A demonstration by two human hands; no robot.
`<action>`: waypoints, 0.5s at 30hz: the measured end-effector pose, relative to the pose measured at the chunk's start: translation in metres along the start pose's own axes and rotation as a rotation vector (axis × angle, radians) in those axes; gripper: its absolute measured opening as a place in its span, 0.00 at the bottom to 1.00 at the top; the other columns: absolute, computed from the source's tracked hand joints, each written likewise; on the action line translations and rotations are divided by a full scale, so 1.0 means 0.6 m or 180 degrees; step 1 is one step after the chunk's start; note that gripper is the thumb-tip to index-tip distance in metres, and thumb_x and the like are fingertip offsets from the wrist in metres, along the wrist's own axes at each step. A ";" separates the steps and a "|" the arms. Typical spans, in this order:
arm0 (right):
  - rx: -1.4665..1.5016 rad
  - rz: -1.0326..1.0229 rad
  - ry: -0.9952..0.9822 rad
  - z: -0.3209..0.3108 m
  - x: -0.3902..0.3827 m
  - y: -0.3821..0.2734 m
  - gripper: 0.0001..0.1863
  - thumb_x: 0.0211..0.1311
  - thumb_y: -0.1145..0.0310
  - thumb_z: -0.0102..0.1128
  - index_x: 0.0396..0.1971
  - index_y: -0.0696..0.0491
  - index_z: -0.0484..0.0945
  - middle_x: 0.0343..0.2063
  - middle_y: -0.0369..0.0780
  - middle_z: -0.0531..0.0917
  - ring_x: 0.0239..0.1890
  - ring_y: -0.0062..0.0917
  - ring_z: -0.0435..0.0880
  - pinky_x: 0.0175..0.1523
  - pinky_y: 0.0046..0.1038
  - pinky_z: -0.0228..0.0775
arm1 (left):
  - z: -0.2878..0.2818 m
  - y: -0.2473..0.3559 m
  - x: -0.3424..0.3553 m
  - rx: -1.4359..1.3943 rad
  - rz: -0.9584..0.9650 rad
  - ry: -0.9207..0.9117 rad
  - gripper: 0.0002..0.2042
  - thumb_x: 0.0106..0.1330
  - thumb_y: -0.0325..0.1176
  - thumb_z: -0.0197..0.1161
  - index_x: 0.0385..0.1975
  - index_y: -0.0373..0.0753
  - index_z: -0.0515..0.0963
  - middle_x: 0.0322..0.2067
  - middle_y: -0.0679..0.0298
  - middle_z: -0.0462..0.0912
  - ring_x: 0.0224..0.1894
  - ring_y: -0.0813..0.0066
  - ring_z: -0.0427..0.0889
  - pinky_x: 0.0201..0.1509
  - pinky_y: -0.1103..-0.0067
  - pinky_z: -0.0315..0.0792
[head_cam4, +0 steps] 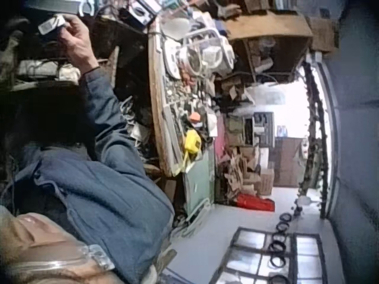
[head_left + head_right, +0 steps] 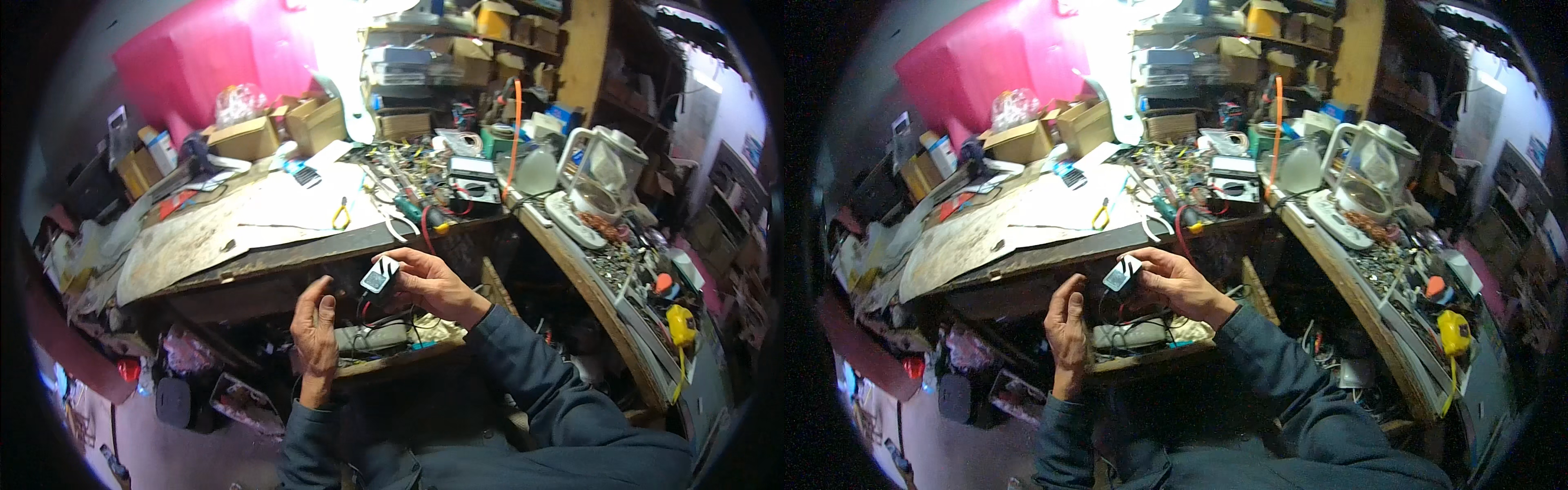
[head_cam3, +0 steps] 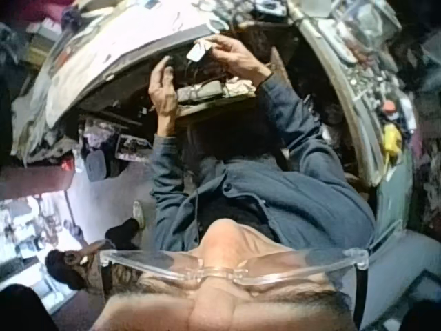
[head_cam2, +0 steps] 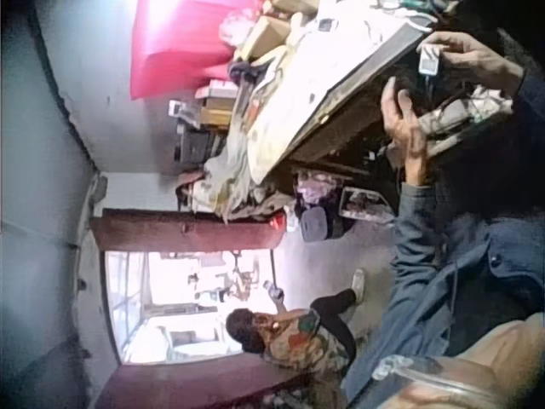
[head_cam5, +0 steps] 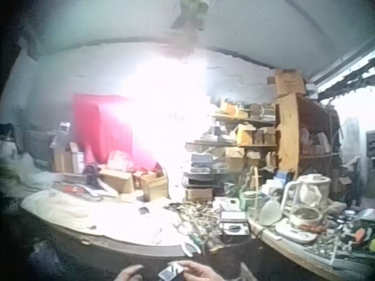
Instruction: The person sits on the floor and manipulates a small black electronic device with wires, repeatedly plugging and unplugging a connector while handling the device and its cable.
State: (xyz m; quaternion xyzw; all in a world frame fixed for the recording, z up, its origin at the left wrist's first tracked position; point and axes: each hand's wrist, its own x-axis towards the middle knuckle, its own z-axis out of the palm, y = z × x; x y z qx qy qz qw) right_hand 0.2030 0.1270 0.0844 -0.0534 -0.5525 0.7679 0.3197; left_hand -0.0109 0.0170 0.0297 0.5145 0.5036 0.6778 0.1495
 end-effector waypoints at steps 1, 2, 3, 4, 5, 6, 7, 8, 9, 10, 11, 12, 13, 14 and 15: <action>-0.0125 0.0051 -0.0101 -0.002 0.011 0.010 0.24 0.75 0.64 0.61 0.66 0.55 0.70 0.52 0.41 0.84 0.49 0.26 0.87 0.53 0.32 0.86 | 0.003 0.030 -0.009 -0.1200 -0.0607 -0.0181 0.19 0.76 0.39 0.62 0.60 0.34 0.78 0.55 0.57 0.83 0.56 0.71 0.81 0.63 0.76 0.73; -0.0250 0.0098 -0.0201 -0.007 0.024 0.022 0.24 0.74 0.65 0.61 0.65 0.55 0.70 0.52 0.41 0.84 0.49 0.26 0.88 0.53 0.32 0.86 | 0.002 0.025 -0.014 -0.1238 -0.0657 -0.0218 0.19 0.76 0.38 0.63 0.60 0.33 0.78 0.53 0.58 0.83 0.54 0.73 0.81 0.61 0.76 0.74; -0.0378 0.0146 -0.0324 -0.007 0.036 0.031 0.24 0.74 0.65 0.61 0.65 0.56 0.70 0.52 0.41 0.84 0.48 0.26 0.88 0.52 0.32 0.86 | -0.002 0.021 -0.020 -0.1275 -0.0697 -0.0236 0.19 0.75 0.36 0.64 0.59 0.31 0.78 0.52 0.59 0.84 0.52 0.74 0.82 0.60 0.77 0.74; -0.0518 0.0339 -0.0360 -0.004 0.047 0.037 0.21 0.74 0.69 0.61 0.63 0.54 0.73 0.50 0.37 0.84 0.47 0.18 0.85 0.49 0.25 0.84 | 0.004 0.030 -0.023 -0.1044 -0.0680 -0.0256 0.19 0.73 0.33 0.65 0.58 0.30 0.78 0.49 0.61 0.84 0.50 0.75 0.81 0.59 0.77 0.75; -0.0866 0.0530 -0.0296 -0.007 0.061 0.052 0.20 0.74 0.69 0.62 0.63 0.54 0.74 0.44 0.37 0.86 0.40 0.16 0.85 0.44 0.22 0.82 | 0.000 0.002 -0.030 -0.0674 -0.0561 -0.0228 0.18 0.72 0.31 0.65 0.58 0.30 0.78 0.47 0.61 0.85 0.46 0.76 0.83 0.55 0.77 0.77; -0.1023 0.0597 -0.0335 -0.006 0.073 0.065 0.21 0.73 0.70 0.63 0.63 0.54 0.74 0.42 0.37 0.86 0.37 0.15 0.84 0.42 0.22 0.82 | -0.006 -0.021 -0.037 -0.0853 -0.0733 -0.0100 0.18 0.73 0.31 0.65 0.58 0.29 0.78 0.47 0.60 0.85 0.44 0.76 0.84 0.52 0.78 0.79; -0.1199 0.0660 -0.0357 -0.006 0.083 0.074 0.23 0.71 0.70 0.65 0.63 0.54 0.74 0.40 0.37 0.87 0.35 0.15 0.84 0.41 0.21 0.81 | -0.009 -0.034 -0.041 -0.1056 -0.0895 0.0018 0.17 0.73 0.31 0.65 0.57 0.29 0.78 0.46 0.59 0.86 0.42 0.76 0.85 0.49 0.78 0.81; -0.1141 0.0677 -0.0437 -0.008 0.091 0.079 0.24 0.70 0.71 0.66 0.64 0.54 0.74 0.40 0.37 0.87 0.35 0.15 0.84 0.41 0.21 0.81 | -0.007 -0.037 -0.043 -0.1295 -0.0978 0.0158 0.16 0.75 0.31 0.62 0.57 0.28 0.77 0.44 0.57 0.87 0.39 0.73 0.88 0.43 0.77 0.84; -0.1072 0.0699 -0.0500 -0.014 0.096 0.085 0.25 0.69 0.72 0.67 0.64 0.54 0.74 0.40 0.38 0.87 0.35 0.15 0.84 0.40 0.21 0.80 | -0.006 -0.036 -0.043 -0.1418 -0.1068 0.0225 0.16 0.75 0.31 0.62 0.57 0.28 0.77 0.43 0.57 0.87 0.39 0.72 0.88 0.42 0.76 0.85; -0.1003 0.0720 -0.0557 -0.018 0.102 0.090 0.26 0.68 0.72 0.68 0.64 0.54 0.74 0.39 0.38 0.87 0.35 0.16 0.84 0.40 0.21 0.80 | -0.007 -0.030 -0.040 -0.1545 -0.1155 0.0289 0.16 0.76 0.32 0.61 0.57 0.28 0.77 0.42 0.57 0.87 0.38 0.71 0.88 0.41 0.75 0.86; -0.0788 0.0671 -0.0566 -0.021 0.108 0.096 0.28 0.65 0.74 0.70 0.64 0.55 0.74 0.40 0.38 0.87 0.36 0.16 0.85 0.41 0.20 0.80 | -0.009 -0.030 -0.036 -0.1674 -0.1241 0.0350 0.16 0.76 0.32 0.60 0.56 0.28 0.77 0.42 0.57 0.87 0.38 0.70 0.89 0.40 0.74 0.86; -0.0744 0.0631 -0.0543 -0.024 0.109 0.103 0.27 0.65 0.75 0.70 0.64 0.56 0.74 0.40 0.38 0.87 0.36 0.16 0.84 0.40 0.20 0.79 | -0.013 -0.040 -0.034 -0.1637 -0.1322 0.0271 0.16 0.77 0.34 0.59 0.57 0.28 0.78 0.40 0.56 0.88 0.34 0.68 0.90 0.38 0.73 0.87; -0.0702 0.0591 -0.0515 -0.025 0.108 0.106 0.26 0.66 0.75 0.69 0.64 0.57 0.75 0.41 0.38 0.87 0.36 0.16 0.84 0.40 0.21 0.78 | -0.013 -0.042 -0.035 -0.1733 -0.1357 0.0267 0.17 0.77 0.34 0.59 0.57 0.28 0.78 0.41 0.56 0.88 0.35 0.69 0.89 0.39 0.74 0.87; -0.0725 0.0605 -0.0480 -0.022 0.109 0.110 0.26 0.66 0.75 0.69 0.63 0.57 0.76 0.40 0.38 0.87 0.36 0.16 0.84 0.40 0.21 0.78 | -0.016 -0.039 -0.036 -0.1798 -0.1388 0.0289 0.17 0.77 0.34 0.60 0.57 0.27 0.78 0.42 0.56 0.88 0.35 0.69 0.89 0.40 0.75 0.86; -0.0774 0.0619 -0.0423 -0.018 0.107 0.109 0.25 0.66 0.76 0.68 0.62 0.58 0.76 0.40 0.37 0.87 0.35 0.15 0.83 0.39 0.21 0.77 | -0.017 -0.039 -0.038 -0.1892 -0.1417 0.0293 0.17 0.76 0.33 0.61 0.57 0.26 0.77 0.42 0.56 0.87 0.35 0.70 0.89 0.41 0.76 0.86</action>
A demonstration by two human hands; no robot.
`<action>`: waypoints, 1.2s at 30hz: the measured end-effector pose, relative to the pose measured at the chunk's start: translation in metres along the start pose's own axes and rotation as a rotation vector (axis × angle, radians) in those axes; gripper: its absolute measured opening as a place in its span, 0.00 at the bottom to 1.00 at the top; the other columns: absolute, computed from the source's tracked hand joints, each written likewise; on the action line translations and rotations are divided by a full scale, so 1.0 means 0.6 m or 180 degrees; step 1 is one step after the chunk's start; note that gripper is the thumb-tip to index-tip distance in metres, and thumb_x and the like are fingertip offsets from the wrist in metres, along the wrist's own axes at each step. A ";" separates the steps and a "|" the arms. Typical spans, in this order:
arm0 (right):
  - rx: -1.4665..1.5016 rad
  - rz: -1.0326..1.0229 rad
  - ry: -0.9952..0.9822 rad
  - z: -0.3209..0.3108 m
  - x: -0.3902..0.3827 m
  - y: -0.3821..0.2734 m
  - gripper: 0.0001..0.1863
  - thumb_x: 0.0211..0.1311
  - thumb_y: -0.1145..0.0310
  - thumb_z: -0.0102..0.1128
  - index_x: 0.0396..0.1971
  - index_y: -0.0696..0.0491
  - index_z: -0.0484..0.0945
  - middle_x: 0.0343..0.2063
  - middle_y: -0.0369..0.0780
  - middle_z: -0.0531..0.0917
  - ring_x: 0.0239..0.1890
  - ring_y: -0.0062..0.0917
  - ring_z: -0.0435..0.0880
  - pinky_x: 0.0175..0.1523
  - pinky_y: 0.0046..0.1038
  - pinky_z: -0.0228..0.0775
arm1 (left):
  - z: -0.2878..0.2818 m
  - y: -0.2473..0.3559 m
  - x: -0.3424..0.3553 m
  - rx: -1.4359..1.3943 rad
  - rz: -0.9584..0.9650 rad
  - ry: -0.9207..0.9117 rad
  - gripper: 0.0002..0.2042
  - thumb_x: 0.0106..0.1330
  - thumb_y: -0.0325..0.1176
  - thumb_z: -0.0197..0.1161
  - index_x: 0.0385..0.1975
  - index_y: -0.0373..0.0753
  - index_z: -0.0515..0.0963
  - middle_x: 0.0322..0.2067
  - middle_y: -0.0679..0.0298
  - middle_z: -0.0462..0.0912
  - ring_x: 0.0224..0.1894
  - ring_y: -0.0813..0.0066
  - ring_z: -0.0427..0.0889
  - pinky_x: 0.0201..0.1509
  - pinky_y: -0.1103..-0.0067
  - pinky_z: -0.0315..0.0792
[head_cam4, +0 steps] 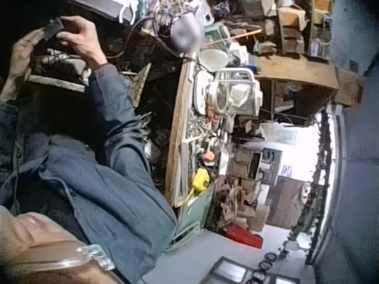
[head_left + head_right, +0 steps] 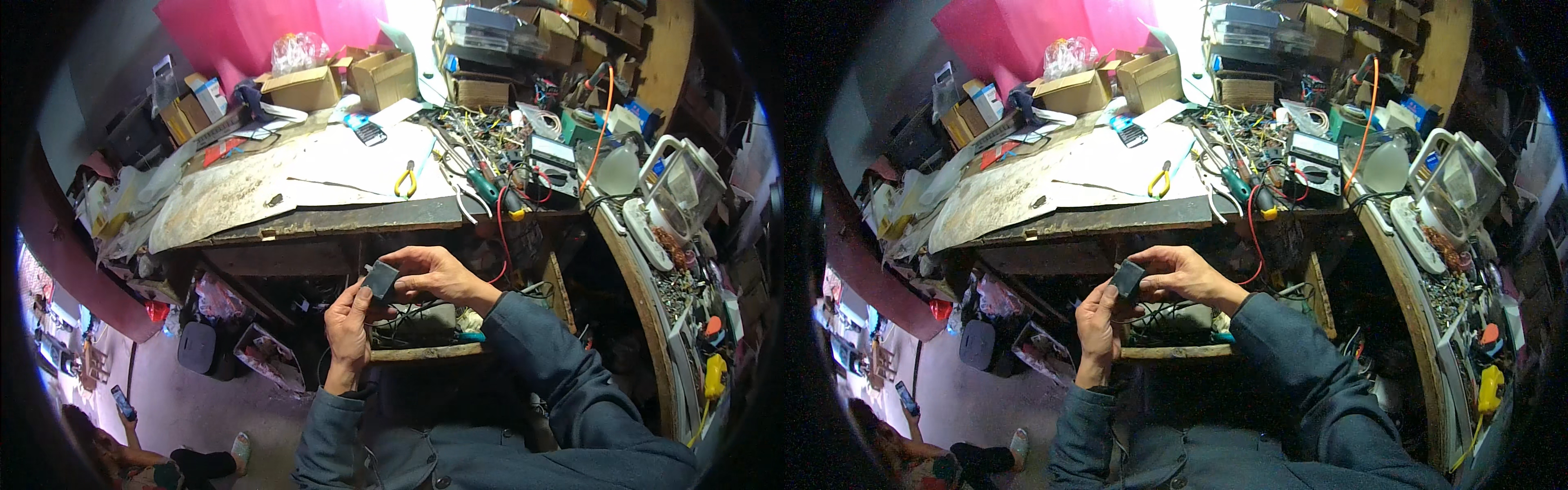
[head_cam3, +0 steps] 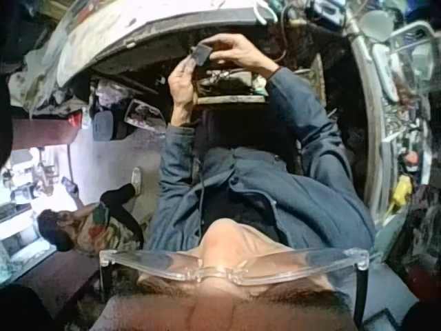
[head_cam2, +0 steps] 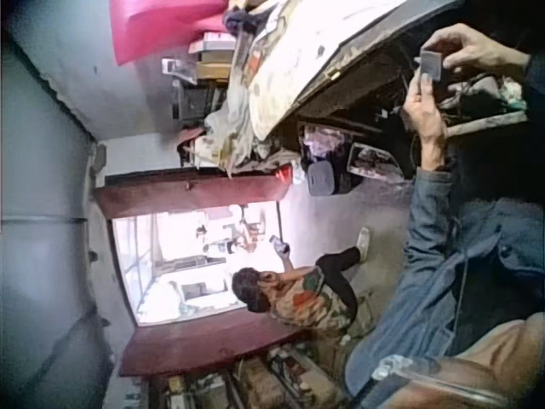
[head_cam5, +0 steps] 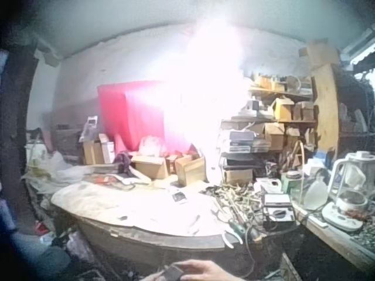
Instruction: The person sits on the floor and manipulates a small black electronic device with wires, repeatedly plugging and unplugging a connector while handling the device and its cable.
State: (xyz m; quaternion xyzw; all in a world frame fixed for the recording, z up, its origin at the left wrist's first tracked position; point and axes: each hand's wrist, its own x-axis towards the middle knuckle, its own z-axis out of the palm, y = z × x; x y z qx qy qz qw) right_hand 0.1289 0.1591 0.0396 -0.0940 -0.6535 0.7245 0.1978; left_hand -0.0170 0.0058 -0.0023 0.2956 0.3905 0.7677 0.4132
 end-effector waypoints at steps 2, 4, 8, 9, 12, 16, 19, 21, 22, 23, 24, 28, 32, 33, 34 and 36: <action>0.0006 0.0056 0.0082 0.001 -0.003 0.003 0.23 0.68 0.76 0.67 0.61 0.59 0.78 0.39 0.37 0.87 0.35 0.15 0.82 0.38 0.21 0.76 | -0.006 -0.001 -0.001 0.0105 0.0023 -0.0045 0.18 0.78 0.35 0.59 0.57 0.26 0.77 0.41 0.56 0.88 0.34 0.70 0.89 0.40 0.75 0.86; 0.0093 0.0133 0.0122 -0.001 -0.006 0.007 0.21 0.69 0.75 0.66 0.60 0.59 0.79 0.38 0.36 0.87 0.33 0.15 0.81 0.37 0.21 0.75 | -0.005 0.001 -0.003 0.0174 -0.0008 -0.0024 0.18 0.79 0.36 0.57 0.57 0.26 0.78 0.40 0.56 0.88 0.34 0.70 0.89 0.40 0.75 0.86; 0.0145 0.0401 0.0207 -0.003 -0.013 0.007 0.18 0.70 0.74 0.66 0.58 0.58 0.81 0.38 0.37 0.88 0.34 0.15 0.86 0.39 0.21 0.81 | 0.001 0.004 -0.005 0.0466 -0.0049 0.0003 0.18 0.80 0.39 0.52 0.52 0.29 0.80 0.39 0.56 0.89 0.31 0.67 0.89 0.36 0.74 0.86; 0.0151 0.0382 0.0204 -0.001 -0.013 0.003 0.17 0.71 0.73 0.65 0.58 0.59 0.81 0.39 0.39 0.89 0.35 0.16 0.87 0.41 0.21 0.84 | 0.000 0.003 -0.004 0.0462 -0.0096 0.0017 0.18 0.81 0.39 0.51 0.50 0.29 0.80 0.39 0.55 0.89 0.30 0.67 0.89 0.36 0.74 0.87; 0.0349 0.0438 0.0289 0.002 -0.016 0.005 0.14 0.72 0.71 0.64 0.53 0.60 0.83 0.37 0.39 0.88 0.34 0.17 0.87 0.40 0.22 0.85 | 0.009 0.009 -0.003 0.0405 -0.0194 0.0055 0.19 0.81 0.40 0.49 0.47 0.28 0.80 0.37 0.54 0.88 0.30 0.66 0.89 0.36 0.72 0.87; 0.0212 0.0378 0.0336 -0.006 -0.019 0.013 0.11 0.74 0.68 0.63 0.43 0.61 0.84 0.31 0.38 0.87 0.31 0.18 0.87 0.38 0.22 0.84 | 0.009 0.006 0.000 0.0452 -0.0231 0.0072 0.19 0.80 0.40 0.48 0.44 0.28 0.80 0.35 0.52 0.88 0.31 0.65 0.90 0.36 0.70 0.88; 0.0143 0.0386 0.0400 -0.003 -0.020 0.009 0.12 0.73 0.66 0.64 0.38 0.60 0.84 0.27 0.36 0.86 0.29 0.18 0.87 0.36 0.22 0.84 | -0.002 -0.002 -0.001 0.0343 -0.0267 0.0028 0.19 0.81 0.40 0.48 0.45 0.28 0.79 0.34 0.51 0.88 0.30 0.63 0.90 0.35 0.69 0.87; 0.0034 0.0424 0.0444 -0.001 -0.020 0.007 0.12 0.73 0.65 0.64 0.37 0.60 0.85 0.25 0.35 0.85 0.29 0.18 0.87 0.36 0.22 0.84 | 0.000 0.000 -0.002 0.0350 -0.0267 0.0031 0.19 0.81 0.40 0.48 0.45 0.28 0.79 0.33 0.51 0.88 0.29 0.63 0.89 0.34 0.69 0.87; 0.0034 0.0421 0.0429 -0.003 -0.020 0.009 0.12 0.73 0.64 0.64 0.38 0.60 0.84 0.26 0.35 0.85 0.29 0.17 0.87 0.36 0.22 0.83 | 0.002 0.001 -0.002 0.0352 -0.0267 0.0032 0.19 0.81 0.39 0.48 0.45 0.28 0.79 0.33 0.51 0.88 0.29 0.63 0.89 0.34 0.69 0.87; 0.0035 0.0419 0.0413 -0.007 -0.019 0.014 0.12 0.74 0.64 0.64 0.38 0.60 0.84 0.27 0.35 0.85 0.29 0.17 0.86 0.36 0.22 0.83 | 0.001 0.000 -0.001 0.0391 -0.0272 0.0014 0.19 0.81 0.40 0.48 0.44 0.28 0.79 0.34 0.52 0.88 0.29 0.64 0.89 0.33 0.70 0.87; 0.0039 0.0421 0.0389 -0.009 -0.019 0.018 0.12 0.74 0.64 0.63 0.39 0.60 0.84 0.27 0.35 0.85 0.29 0.17 0.86 0.36 0.22 0.83 | -0.001 -0.001 0.000 0.0430 -0.0277 0.0004 0.19 0.80 0.40 0.48 0.44 0.28 0.80 0.34 0.52 0.88 0.29 0.64 0.89 0.32 0.70 0.87; 0.0340 0.0577 0.0408 -0.003 -0.023 0.009 0.12 0.76 0.66 0.60 0.49 0.59 0.82 0.33 0.35 0.85 0.30 0.16 0.84 0.37 0.22 0.83 | 0.013 0.005 0.000 0.0546 -0.0336 0.0130 0.19 0.80 0.41 0.49 0.44 0.29 0.80 0.34 0.52 0.88 0.28 0.66 0.89 0.31 0.72 0.86; 0.0401 0.0582 0.0393 -0.001 -0.024 0.009 0.14 0.78 0.68 0.55 0.57 0.57 0.78 0.36 0.35 0.85 0.30 0.17 0.84 0.38 0.23 0.84 | 0.012 0.006 0.002 0.0745 -0.0430 0.0147 0.18 0.80 0.42 0.51 0.42 0.30 0.79 0.34 0.51 0.88 0.27 0.65 0.90 0.30 0.74 0.86; 0.0428 0.0721 0.0369 -0.003 -0.023 0.011 0.14 0.78 0.68 0.54 0.57 0.57 0.78 0.36 0.35 0.85 0.30 0.17 0.84 0.38 0.23 0.84 | 0.007 0.001 0.002 0.0689 -0.0386 0.0166 0.16 0.80 0.40 0.53 0.40 0.31 0.79 0.33 0.52 0.88 0.27 0.65 0.90 0.29 0.75 0.85; 0.0455 0.0860 0.0346 -0.004 -0.022 0.013 0.14 0.79 0.68 0.54 0.57 0.57 0.78 0.36 0.35 0.85 0.30 0.17 0.85 0.38 0.23 0.84 | 0.005 -0.003 0.002 0.0703 -0.0316 0.0209 0.16 0.79 0.40 0.55 0.40 0.31 0.79 0.33 0.52 0.88 0.27 0.65 0.90 0.29 0.75 0.85; 0.0448 0.0976 0.0345 -0.005 -0.021 0.020 0.17 0.80 0.62 0.53 0.56 0.58 0.79 0.34 0.36 0.85 0.30 0.18 0.86 0.39 0.24 0.85 | 0.006 -0.010 0.000 0.0727 -0.0173 0.0292 0.14 0.78 0.38 0.57 0.39 0.31 0.79 0.32 0.53 0.88 0.27 0.66 0.90 0.29 0.75 0.85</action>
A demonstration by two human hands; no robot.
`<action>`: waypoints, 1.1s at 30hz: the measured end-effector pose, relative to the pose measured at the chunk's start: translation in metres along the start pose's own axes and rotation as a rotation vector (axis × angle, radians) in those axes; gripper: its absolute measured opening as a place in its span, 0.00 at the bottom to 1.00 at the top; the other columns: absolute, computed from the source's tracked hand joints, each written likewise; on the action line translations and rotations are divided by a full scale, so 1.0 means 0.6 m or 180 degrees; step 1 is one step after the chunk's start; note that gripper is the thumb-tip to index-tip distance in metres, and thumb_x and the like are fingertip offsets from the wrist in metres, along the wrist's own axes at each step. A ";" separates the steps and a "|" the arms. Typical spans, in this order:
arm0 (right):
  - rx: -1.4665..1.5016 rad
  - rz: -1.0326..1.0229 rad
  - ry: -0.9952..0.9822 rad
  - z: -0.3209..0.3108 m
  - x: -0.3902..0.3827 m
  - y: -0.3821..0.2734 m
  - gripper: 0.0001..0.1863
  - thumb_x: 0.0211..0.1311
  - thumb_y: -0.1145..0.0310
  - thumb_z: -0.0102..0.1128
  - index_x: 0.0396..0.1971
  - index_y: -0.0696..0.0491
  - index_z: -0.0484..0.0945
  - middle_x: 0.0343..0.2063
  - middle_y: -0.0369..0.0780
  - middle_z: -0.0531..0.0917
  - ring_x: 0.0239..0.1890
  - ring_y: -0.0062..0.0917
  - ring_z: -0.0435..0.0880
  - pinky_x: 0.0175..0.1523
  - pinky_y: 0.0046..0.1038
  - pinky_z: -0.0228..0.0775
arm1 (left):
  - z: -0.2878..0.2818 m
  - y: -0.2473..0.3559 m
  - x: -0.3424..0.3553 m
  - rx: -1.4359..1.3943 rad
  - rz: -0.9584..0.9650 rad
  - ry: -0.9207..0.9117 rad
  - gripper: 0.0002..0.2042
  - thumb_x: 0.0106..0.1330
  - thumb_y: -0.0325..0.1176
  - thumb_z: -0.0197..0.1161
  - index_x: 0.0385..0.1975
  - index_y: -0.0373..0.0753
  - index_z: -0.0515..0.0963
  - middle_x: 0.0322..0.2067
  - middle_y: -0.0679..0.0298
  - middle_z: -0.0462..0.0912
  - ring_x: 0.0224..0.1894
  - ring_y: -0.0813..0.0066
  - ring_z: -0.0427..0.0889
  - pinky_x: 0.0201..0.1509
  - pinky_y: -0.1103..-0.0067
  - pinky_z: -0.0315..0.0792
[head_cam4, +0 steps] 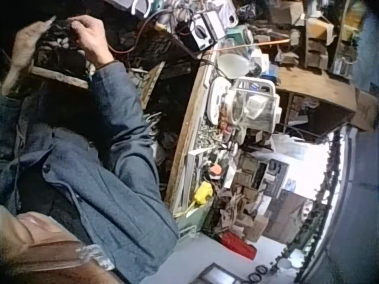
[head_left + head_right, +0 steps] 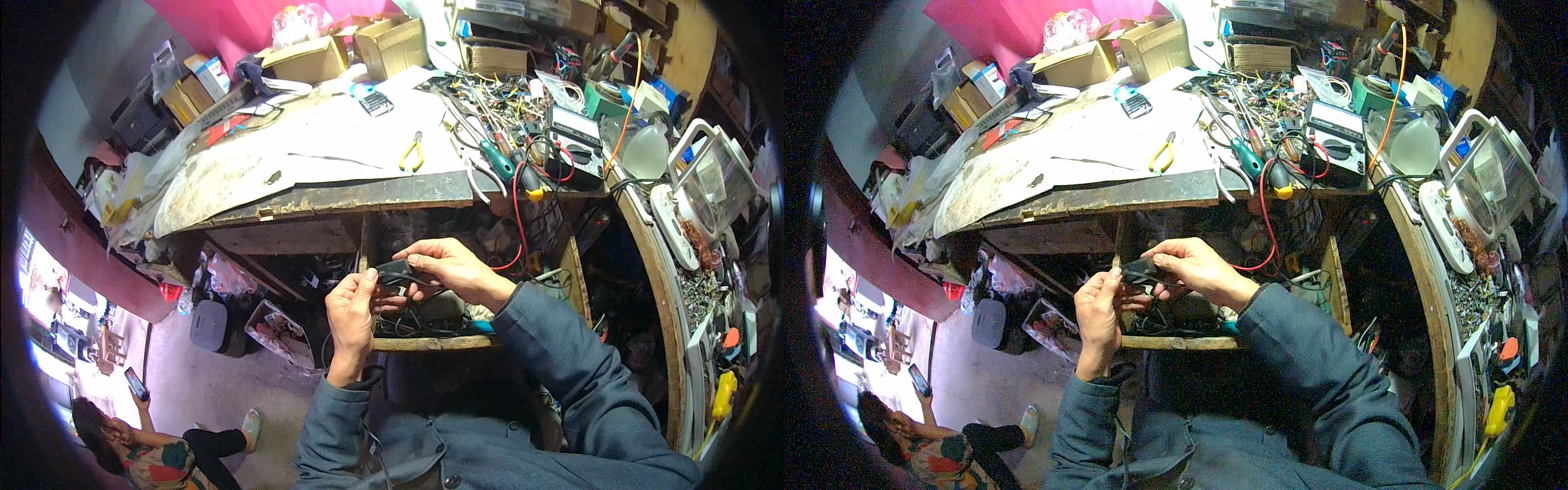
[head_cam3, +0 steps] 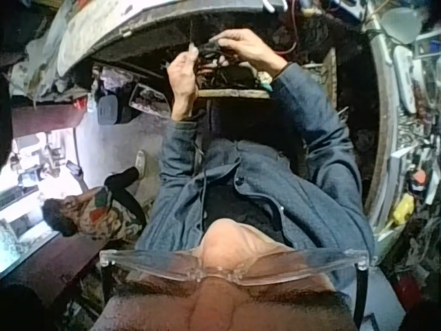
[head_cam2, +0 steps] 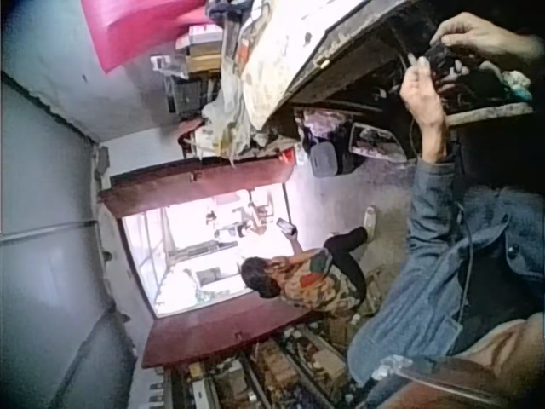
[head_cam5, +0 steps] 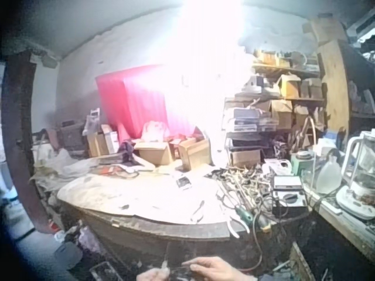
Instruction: The person sits on the floor and manipulates a small black electronic device with wires, repeatedly plugging and unplugging a connector while handling the device and its cable.
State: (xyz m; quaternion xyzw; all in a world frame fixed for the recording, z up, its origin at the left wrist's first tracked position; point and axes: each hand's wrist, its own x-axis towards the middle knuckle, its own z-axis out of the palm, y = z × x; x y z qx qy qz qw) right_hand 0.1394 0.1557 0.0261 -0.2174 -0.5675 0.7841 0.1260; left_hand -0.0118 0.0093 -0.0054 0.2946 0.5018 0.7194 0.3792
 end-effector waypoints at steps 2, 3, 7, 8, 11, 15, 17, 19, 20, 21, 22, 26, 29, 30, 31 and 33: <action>0.0117 0.0158 -0.0068 -0.004 0.002 0.003 0.19 0.80 0.61 0.52 0.57 0.60 0.78 0.33 0.37 0.86 0.31 0.18 0.87 0.40 0.25 0.85 | 0.004 0.002 -0.002 0.0056 0.0025 0.0031 0.13 0.77 0.37 0.59 0.38 0.32 0.79 0.32 0.53 0.88 0.28 0.66 0.90 0.29 0.76 0.85; 0.0061 0.0103 -0.0073 -0.003 0.002 0.004 0.20 0.80 0.58 0.52 0.56 0.60 0.79 0.30 0.36 0.84 0.29 0.19 0.86 0.40 0.26 0.86 | 0.005 0.003 -0.002 0.0079 0.0043 0.0048 0.12 0.77 0.37 0.61 0.38 0.32 0.78 0.32 0.53 0.88 0.28 0.66 0.90 0.30 0.76 0.85; 0.0270 0.0192 -0.0111 -0.010 0.004 0.007 0.22 0.79 0.55 0.54 0.54 0.61 0.79 0.29 0.35 0.83 0.28 0.21 0.86 0.39 0.27 0.87 | 0.007 0.003 -0.004 0.0032 0.0106 0.0004 0.12 0.76 0.37 0.62 0.39 0.32 0.79 0.32 0.53 0.88 0.29 0.66 0.90 0.31 0.77 0.85; 0.0322 0.0201 -0.0129 -0.007 0.001 0.002 0.22 0.79 0.54 0.54 0.52 0.61 0.79 0.29 0.35 0.83 0.29 0.22 0.86 0.38 0.27 0.87 | 0.007 0.002 -0.004 -0.0008 0.0111 0.0012 0.12 0.76 0.37 0.62 0.39 0.32 0.79 0.32 0.53 0.88 0.29 0.66 0.90 0.30 0.77 0.85; 0.0330 0.0282 -0.0127 -0.008 -0.001 0.003 0.21 0.79 0.53 0.54 0.45 0.60 0.79 0.29 0.36 0.83 0.30 0.26 0.89 0.36 0.28 0.87 | 0.007 0.002 -0.006 -0.0068 0.0091 0.0010 0.12 0.76 0.36 0.62 0.40 0.31 0.79 0.32 0.54 0.88 0.29 0.67 0.90 0.31 0.77 0.85; 0.0374 0.0385 -0.0097 -0.008 0.001 0.007 0.21 0.79 0.53 0.53 0.37 0.58 0.78 0.28 0.38 0.83 0.32 0.31 0.91 0.35 0.29 0.87 | 0.005 0.001 -0.008 -0.0034 0.0120 0.0038 0.11 0.75 0.35 0.63 0.40 0.30 0.79 0.32 0.54 0.88 0.29 0.68 0.89 0.34 0.76 0.85; 0.0417 0.0393 -0.0147 -0.009 0.001 0.009 0.20 0.79 0.55 0.52 0.40 0.60 0.78 0.30 0.39 0.84 0.33 0.31 0.91 0.36 0.28 0.87 | 0.007 0.004 -0.009 -0.0048 0.0131 0.0052 0.11 0.75 0.34 0.64 0.41 0.30 0.79 0.32 0.54 0.88 0.29 0.69 0.89 0.34 0.76 0.86; 0.0408 0.0354 -0.0228 -0.006 -0.001 0.005 0.21 0.79 0.55 0.51 0.46 0.61 0.78 0.32 0.41 0.85 0.34 0.31 0.91 0.37 0.28 0.87 | 0.006 0.003 -0.008 -0.0087 0.0147 0.0068 0.11 0.75 0.33 0.64 0.42 0.30 0.79 0.32 0.54 0.88 0.30 0.69 0.89 0.35 0.76 0.85; 0.0378 0.0310 -0.0280 -0.003 -0.005 -0.001 0.21 0.79 0.56 0.51 0.49 0.62 0.77 0.33 0.42 0.85 0.34 0.31 0.91 0.38 0.28 0.87 | 0.003 -0.001 -0.008 -0.0119 0.0155 0.0074 0.10 0.75 0.33 0.64 0.43 0.29 0.79 0.33 0.55 0.88 0.30 0.70 0.89 0.35 0.76 0.85; 0.0349 0.0262 -0.0331 -0.001 -0.008 -0.005 0.22 0.79 0.56 0.51 0.52 0.63 0.77 0.35 0.43 0.86 0.35 0.31 0.91 0.38 0.28 0.87 | 0.002 -0.004 -0.007 -0.0149 0.0165 0.0077 0.10 0.75 0.32 0.64 0.43 0.29 0.79 0.33 0.55 0.88 0.31 0.70 0.89 0.36 0.76 0.85; 0.0420 0.0252 -0.0382 -0.002 -0.006 -0.003 0.22 0.79 0.58 0.51 0.56 0.63 0.75 0.36 0.43 0.86 0.35 0.31 0.91 0.39 0.28 0.87 | 0.002 -0.004 -0.006 -0.0144 0.0227 0.0074 0.09 0.74 0.31 0.64 0.44 0.29 0.80 0.34 0.56 0.88 0.32 0.70 0.89 0.37 0.76 0.85; 0.0711 0.0159 -0.0508 -0.014 0.001 0.009 0.23 0.75 0.67 0.57 0.65 0.59 0.71 0.43 0.43 0.86 0.39 0.28 0.89 0.42 0.29 0.86 | 0.006 -0.002 -0.009 -0.0228 0.0383 0.0081 0.08 0.73 0.28 0.65 0.45 0.30 0.80 0.37 0.59 0.88 0.35 0.72 0.89 0.40 0.77 0.85; 0.0646 -0.0028 -0.0506 -0.008 -0.002 0.003 0.26 0.71 0.73 0.62 0.67 0.56 0.69 0.51 0.41 0.83 0.47 0.25 0.86 0.49 0.29 0.84 | -0.003 -0.007 -0.007 -0.0019 0.0416 0.0236 0.08 0.72 0.26 0.66 0.46 0.30 0.81 0.37 0.61 0.87 0.36 0.76 0.87 0.43 0.79 0.83; 0.0579 -0.0104 -0.0495 -0.004 -0.005 -0.002 0.28 0.69 0.74 0.63 0.68 0.56 0.68 0.54 0.40 0.81 0.50 0.25 0.85 0.51 0.29 0.84 | -0.006 -0.009 -0.006 0.0111 0.0422 0.0307 0.08 0.71 0.26 0.67 0.46 0.30 0.81 0.38 0.61 0.87 0.37 0.77 0.86 0.44 0.80 0.82; 0.0512 -0.0181 -0.0487 -0.002 -0.006 -0.004 0.30 0.68 0.76 0.65 0.68 0.55 0.68 0.57 0.39 0.80 0.53 0.24 0.83 0.54 0.28 0.83 | -0.005 -0.008 -0.007 0.0033 0.0398 0.0294 0.08 0.71 0.26 0.67 0.46 0.30 0.82 0.38 0.62 0.87 0.37 0.78 0.86 0.45 0.81 0.81; 0.0403 -0.0311 -0.0433 -0.003 -0.006 -0.001 0.29 0.68 0.76 0.65 0.67 0.55 0.68 0.56 0.40 0.80 0.53 0.24 0.83 0.54 0.28 0.83 | -0.002 -0.007 -0.006 -0.0128 0.0354 0.0256 0.08 0.71 0.26 0.67 0.46 0.30 0.82 0.38 0.62 0.87 0.37 0.80 0.84 0.45 0.82 0.80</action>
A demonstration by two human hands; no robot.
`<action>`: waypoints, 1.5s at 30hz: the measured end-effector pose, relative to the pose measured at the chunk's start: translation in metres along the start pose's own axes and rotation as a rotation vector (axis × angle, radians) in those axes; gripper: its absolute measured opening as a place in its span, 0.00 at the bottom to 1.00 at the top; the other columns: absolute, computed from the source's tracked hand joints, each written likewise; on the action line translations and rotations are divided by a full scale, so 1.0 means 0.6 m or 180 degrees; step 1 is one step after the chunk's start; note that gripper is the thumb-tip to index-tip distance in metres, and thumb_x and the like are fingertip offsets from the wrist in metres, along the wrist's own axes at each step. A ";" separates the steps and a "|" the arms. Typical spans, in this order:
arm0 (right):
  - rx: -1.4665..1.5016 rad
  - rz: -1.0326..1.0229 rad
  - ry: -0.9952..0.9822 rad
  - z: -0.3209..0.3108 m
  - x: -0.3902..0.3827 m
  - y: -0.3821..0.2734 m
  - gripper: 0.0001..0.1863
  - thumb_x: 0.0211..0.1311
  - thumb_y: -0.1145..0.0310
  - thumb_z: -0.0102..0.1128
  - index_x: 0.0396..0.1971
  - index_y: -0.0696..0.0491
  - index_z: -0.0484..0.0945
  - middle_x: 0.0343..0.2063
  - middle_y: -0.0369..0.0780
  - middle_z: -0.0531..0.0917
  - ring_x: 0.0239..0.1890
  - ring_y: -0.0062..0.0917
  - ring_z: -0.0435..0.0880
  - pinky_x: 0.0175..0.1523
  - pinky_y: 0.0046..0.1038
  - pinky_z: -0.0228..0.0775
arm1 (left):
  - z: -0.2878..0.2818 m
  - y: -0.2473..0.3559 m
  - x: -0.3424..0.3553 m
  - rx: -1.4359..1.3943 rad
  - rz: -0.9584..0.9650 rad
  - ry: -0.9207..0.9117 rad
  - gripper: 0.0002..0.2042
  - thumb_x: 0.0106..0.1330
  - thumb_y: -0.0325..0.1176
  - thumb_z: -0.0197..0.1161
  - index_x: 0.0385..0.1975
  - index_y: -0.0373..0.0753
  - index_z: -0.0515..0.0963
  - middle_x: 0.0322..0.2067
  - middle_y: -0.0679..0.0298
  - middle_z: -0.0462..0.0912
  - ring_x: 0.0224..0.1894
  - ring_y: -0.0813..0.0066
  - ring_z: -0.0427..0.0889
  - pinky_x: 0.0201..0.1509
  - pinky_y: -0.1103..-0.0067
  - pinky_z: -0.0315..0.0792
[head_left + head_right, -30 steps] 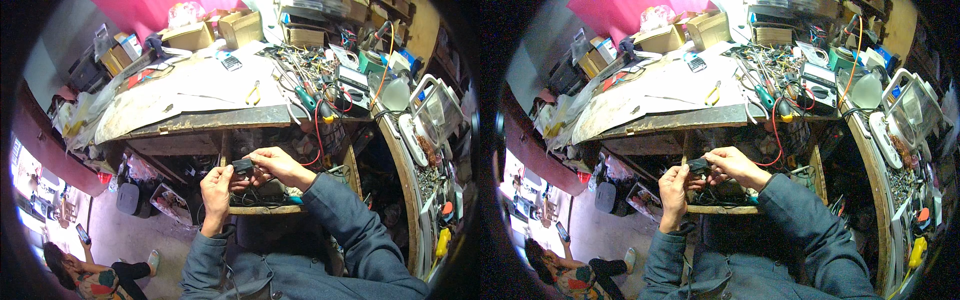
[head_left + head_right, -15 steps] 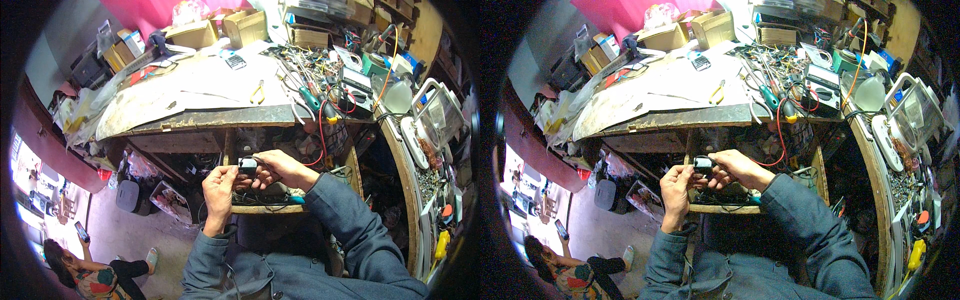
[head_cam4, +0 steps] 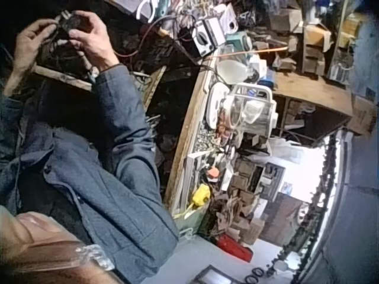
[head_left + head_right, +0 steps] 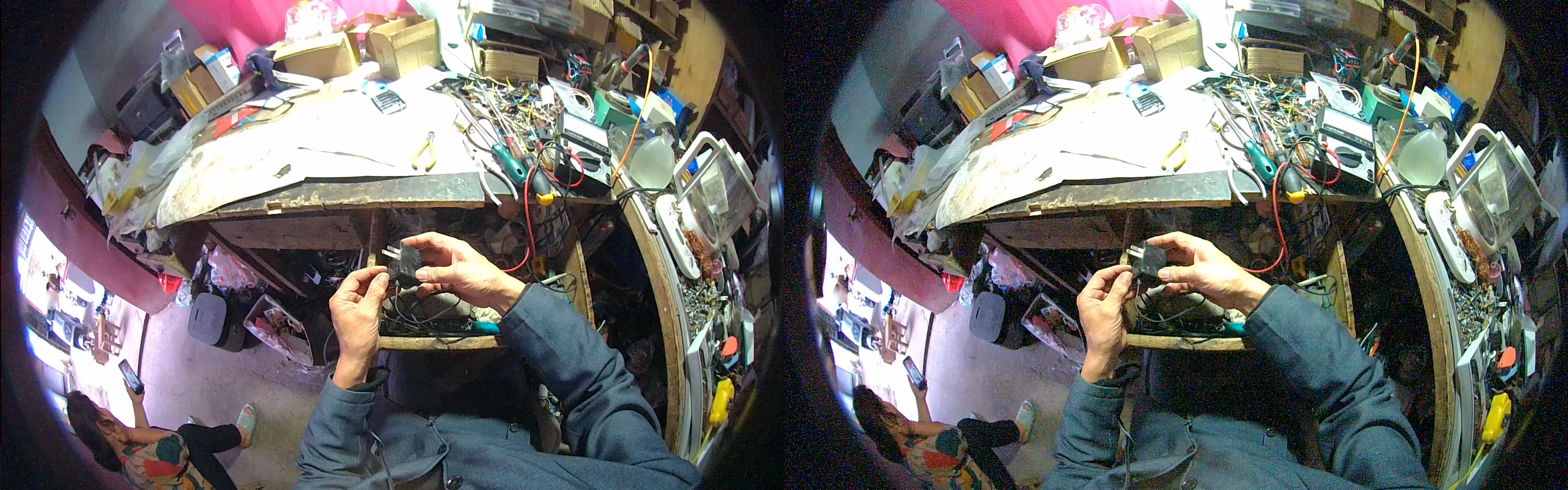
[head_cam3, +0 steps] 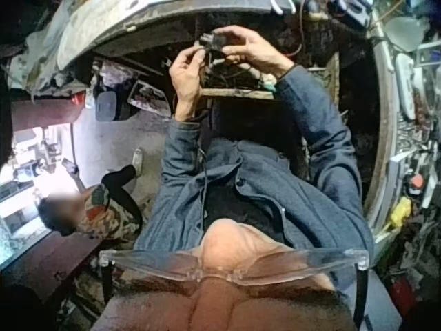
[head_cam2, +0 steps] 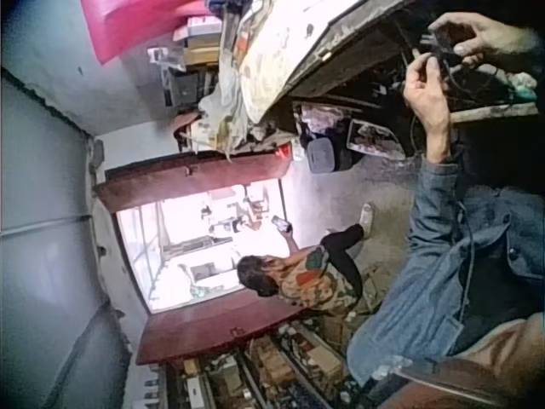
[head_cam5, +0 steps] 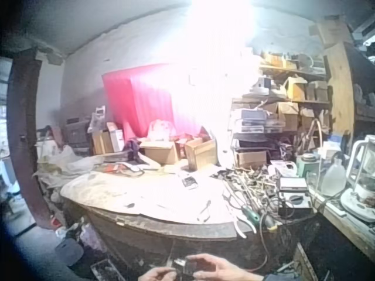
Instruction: The person sits on the floor and manipulates a small black electronic device with wires, repeatedly plugging and unplugging a connector while handling the device and its cable.
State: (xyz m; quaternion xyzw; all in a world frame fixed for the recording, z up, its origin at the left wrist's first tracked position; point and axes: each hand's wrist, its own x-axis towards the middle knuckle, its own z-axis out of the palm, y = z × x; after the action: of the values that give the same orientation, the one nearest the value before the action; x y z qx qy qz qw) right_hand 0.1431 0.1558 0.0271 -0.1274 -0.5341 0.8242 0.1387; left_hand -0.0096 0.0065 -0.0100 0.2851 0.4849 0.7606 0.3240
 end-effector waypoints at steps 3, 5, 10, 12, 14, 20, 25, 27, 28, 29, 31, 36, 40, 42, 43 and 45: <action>-0.0110 -0.0104 0.0036 -0.005 0.003 0.007 0.29 0.67 0.77 0.66 0.67 0.55 0.69 0.55 0.40 0.81 0.53 0.24 0.83 0.54 0.29 0.83 | 0.005 0.002 0.000 0.0074 0.0102 0.0006 0.09 0.71 0.26 0.67 0.46 0.29 0.83 0.39 0.62 0.87 0.37 0.80 0.84 0.45 0.82 0.80; -0.0155 -0.0130 0.0055 -0.004 0.004 0.008 0.29 0.67 0.77 0.66 0.67 0.55 0.69 0.55 0.40 0.81 0.53 0.24 0.83 0.55 0.29 0.82 | 0.005 0.004 -0.002 0.0161 0.0147 0.0006 0.09 0.71 0.25 0.67 0.46 0.29 0.83 0.39 0.62 0.87 0.37 0.80 0.84 0.44 0.82 0.80; -0.0212 -0.0113 0.0145 -0.002 0.004 0.007 0.28 0.67 0.76 0.67 0.65 0.55 0.71 0.54 0.42 0.82 0.53 0.25 0.84 0.57 0.30 0.82 | 0.006 0.011 -0.007 0.0320 0.0151 0.0001 0.09 0.69 0.25 0.69 0.46 0.30 0.85 0.38 0.63 0.88 0.37 0.81 0.84 0.44 0.83 0.78; -0.0256 -0.0037 0.0252 0.002 0.002 0.002 0.27 0.67 0.75 0.68 0.64 0.54 0.72 0.53 0.41 0.83 0.52 0.25 0.84 0.57 0.30 0.82 | 0.003 0.007 -0.008 0.0408 0.0153 -0.0015 0.08 0.68 0.24 0.70 0.45 0.31 0.86 0.38 0.64 0.88 0.38 0.82 0.83 0.44 0.84 0.77; -0.0282 0.0016 0.0320 0.005 0.001 0.000 0.26 0.67 0.74 0.68 0.64 0.54 0.73 0.52 0.41 0.83 0.52 0.25 0.84 0.57 0.30 0.82 | 0.003 0.008 -0.008 0.0415 0.0154 -0.0011 0.08 0.67 0.24 0.70 0.44 0.31 0.86 0.39 0.64 0.88 0.38 0.82 0.83 0.45 0.84 0.76; -0.0059 0.0053 0.0250 0.006 0.000 -0.001 0.28 0.67 0.72 0.69 0.65 0.55 0.74 0.52 0.40 0.83 0.52 0.22 0.85 0.57 0.26 0.82 | 0.008 0.011 -0.010 0.0702 0.0371 -0.0100 0.08 0.66 0.23 0.71 0.44 0.31 0.87 0.40 0.63 0.89 0.41 0.81 0.83 0.48 0.83 0.76; -0.0010 0.0121 0.0269 0.004 0.000 0.002 0.28 0.66 0.74 0.68 0.65 0.57 0.73 0.52 0.40 0.83 0.52 0.23 0.85 0.57 0.25 0.82 | 0.010 0.013 -0.013 0.0702 0.0235 -0.0173 0.09 0.67 0.23 0.71 0.45 0.31 0.86 0.42 0.62 0.89 0.43 0.80 0.84 0.50 0.82 0.77; 0.0072 0.0097 0.0235 -0.002 0.002 0.008 0.28 0.66 0.75 0.67 0.66 0.58 0.73 0.52 0.40 0.84 0.52 0.23 0.85 0.57 0.25 0.81 | 0.010 0.016 -0.013 0.0737 0.0151 -0.0177 0.09 0.67 0.23 0.70 0.45 0.31 0.86 0.42 0.61 0.89 0.43 0.79 0.85 0.51 0.82 0.77; 0.0115 0.0086 0.0218 -0.004 0.002 0.010 0.28 0.65 0.76 0.66 0.66 0.58 0.73 0.53 0.40 0.84 0.52 0.23 0.85 0.56 0.25 0.81 | 0.011 0.018 -0.014 0.0730 0.0177 -0.0209 0.09 0.67 0.23 0.70 0.45 0.31 0.86 0.43 0.61 0.89 0.43 0.79 0.85 0.51 0.82 0.77; 0.0074 0.0072 0.0208 -0.004 0.001 0.009 0.28 0.65 0.76 0.66 0.66 0.58 0.73 0.53 0.40 0.84 0.52 0.23 0.85 0.57 0.25 0.81 | 0.013 0.020 -0.015 0.0723 0.0204 -0.0243 0.09 0.67 0.23 0.70 0.45 0.31 0.86 0.43 0.61 0.89 0.43 0.79 0.85 0.51 0.82 0.77; -0.0012 0.0048 0.0191 -0.002 0.000 0.006 0.29 0.65 0.76 0.66 0.66 0.58 0.73 0.53 0.40 0.84 0.52 0.22 0.86 0.57 0.25 0.81 | 0.015 0.020 -0.013 0.0798 0.0329 -0.0318 0.09 0.68 0.24 0.70 0.46 0.31 0.86 0.43 0.61 0.88 0.44 0.79 0.85 0.51 0.82 0.77; -0.0272 0.0109 0.0339 -0.004 0.001 0.004 0.29 0.63 0.76 0.65 0.66 0.57 0.73 0.54 0.41 0.85 0.51 0.21 0.86 0.55 0.25 0.80 | 0.016 0.024 -0.009 0.1076 0.0106 -0.0314 0.11 0.70 0.26 0.68 0.49 0.30 0.84 0.44 0.61 0.88 0.45 0.78 0.85 0.51 0.82 0.77; -0.0534 0.0156 0.0440 0.006 -0.002 -0.004 0.30 0.61 0.76 0.64 0.65 0.58 0.74 0.52 0.41 0.86 0.52 0.21 0.85 0.55 0.25 0.79 | 0.014 0.017 -0.004 0.1177 0.0018 -0.0543 0.19 0.71 0.29 0.66 0.60 0.30 0.77 0.48 0.60 0.85 0.41 0.78 0.83 0.48 0.82 0.78; -0.0530 0.0128 0.0479 0.008 -0.002 -0.002 0.30 0.60 0.77 0.64 0.65 0.58 0.75 0.52 0.41 0.86 0.52 0.21 0.85 0.56 0.25 0.78 | 0.017 0.023 -0.004 0.1132 -0.0002 -0.0574 0.20 0.70 0.29 0.66 0.60 0.30 0.76 0.48 0.60 0.85 0.42 0.79 0.83 0.49 0.82 0.78; -0.0527 0.0114 0.0499 0.009 -0.002 0.000 0.30 0.59 0.78 0.64 0.65 0.58 0.75 0.51 0.41 0.86 0.52 0.22 0.85 0.57 0.25 0.78 | 0.018 0.025 -0.005 0.1110 -0.0013 -0.0589 0.21 0.70 0.29 0.66 0.61 0.30 0.76 0.48 0.60 0.85 0.42 0.79 0.83 0.50 0.82 0.78; -0.0699 -0.0046 0.0456 0.008 0.001 0.005 0.30 0.58 0.79 0.64 0.64 0.59 0.75 0.51 0.41 0.86 0.52 0.22 0.84 0.58 0.26 0.78 | 0.022 0.028 -0.004 0.1217 -0.0047 -0.0617 0.22 0.69 0.28 0.66 0.61 0.30 0.75 0.48 0.60 0.85 0.43 0.79 0.83 0.51 0.81 0.78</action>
State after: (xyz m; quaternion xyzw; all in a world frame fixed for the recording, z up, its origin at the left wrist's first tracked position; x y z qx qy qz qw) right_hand 0.1405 0.1511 0.0261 -0.1965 -0.6107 0.7486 0.1676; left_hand -0.0018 0.0066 0.0099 0.4096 0.5890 0.6215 0.3147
